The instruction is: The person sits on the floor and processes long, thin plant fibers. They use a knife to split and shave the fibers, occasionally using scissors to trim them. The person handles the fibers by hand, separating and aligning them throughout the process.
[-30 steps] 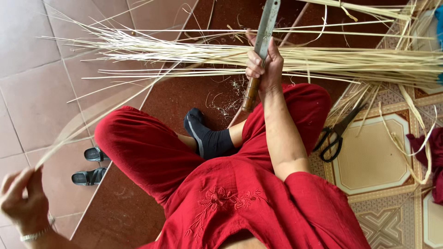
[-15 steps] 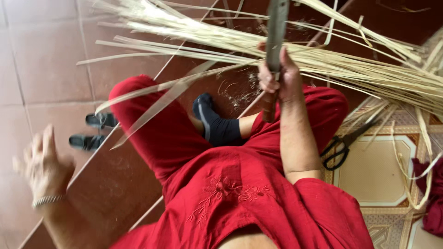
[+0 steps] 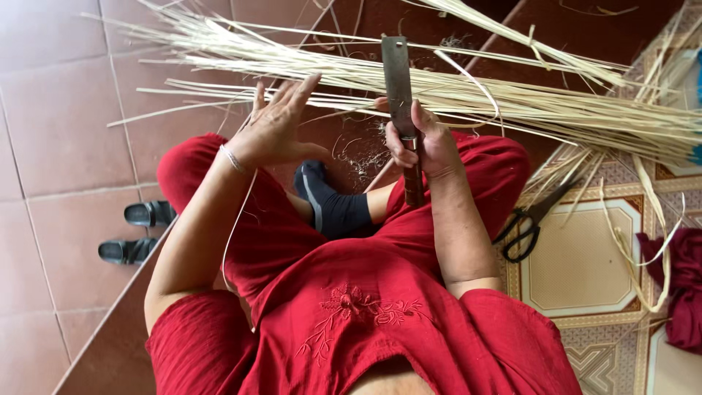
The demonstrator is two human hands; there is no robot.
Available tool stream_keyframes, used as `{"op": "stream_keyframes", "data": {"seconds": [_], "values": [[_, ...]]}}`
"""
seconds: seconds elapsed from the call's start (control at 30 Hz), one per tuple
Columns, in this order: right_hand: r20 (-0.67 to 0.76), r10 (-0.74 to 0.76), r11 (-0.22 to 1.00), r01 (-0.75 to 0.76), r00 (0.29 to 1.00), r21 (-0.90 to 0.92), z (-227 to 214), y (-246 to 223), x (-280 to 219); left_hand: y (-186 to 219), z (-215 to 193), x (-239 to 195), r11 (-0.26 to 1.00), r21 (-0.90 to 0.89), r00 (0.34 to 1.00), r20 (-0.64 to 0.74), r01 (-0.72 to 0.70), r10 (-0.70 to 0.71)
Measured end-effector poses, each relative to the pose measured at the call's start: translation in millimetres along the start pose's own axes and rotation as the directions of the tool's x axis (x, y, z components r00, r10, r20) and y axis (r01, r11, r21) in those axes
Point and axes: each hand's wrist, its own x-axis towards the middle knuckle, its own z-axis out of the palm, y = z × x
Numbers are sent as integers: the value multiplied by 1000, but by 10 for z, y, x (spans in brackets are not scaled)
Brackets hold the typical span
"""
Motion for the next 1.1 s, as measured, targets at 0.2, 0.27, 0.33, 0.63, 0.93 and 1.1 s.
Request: {"op": "stream_keyframes", "data": {"seconds": [0.2,0.27,0.33,0.63,0.93,1.1], "values": [[23,-56,998,56,998,4,-105,-211,37,-226,199,-163,897,-321,944,225,305,-240],[39,-38,999,38,998,3,-129,-256,77,-220,188,-260,917,-342,979,38,203,-202],[49,-48,999,49,998,-18,-95,-278,80,-250,148,-285,975,-217,964,-267,-52,-8],[83,32,987,-45,996,156,88,-332,-56,-334,347,145,885,-422,975,-181,-195,129],[24,-94,981,97,995,-167,251,-579,183,-104,525,164,391,-904,966,-231,-170,-114],[-191,-231,762,55,954,-645,329,17,309,148,716,220,386,-906,956,-250,-175,-153]]}}
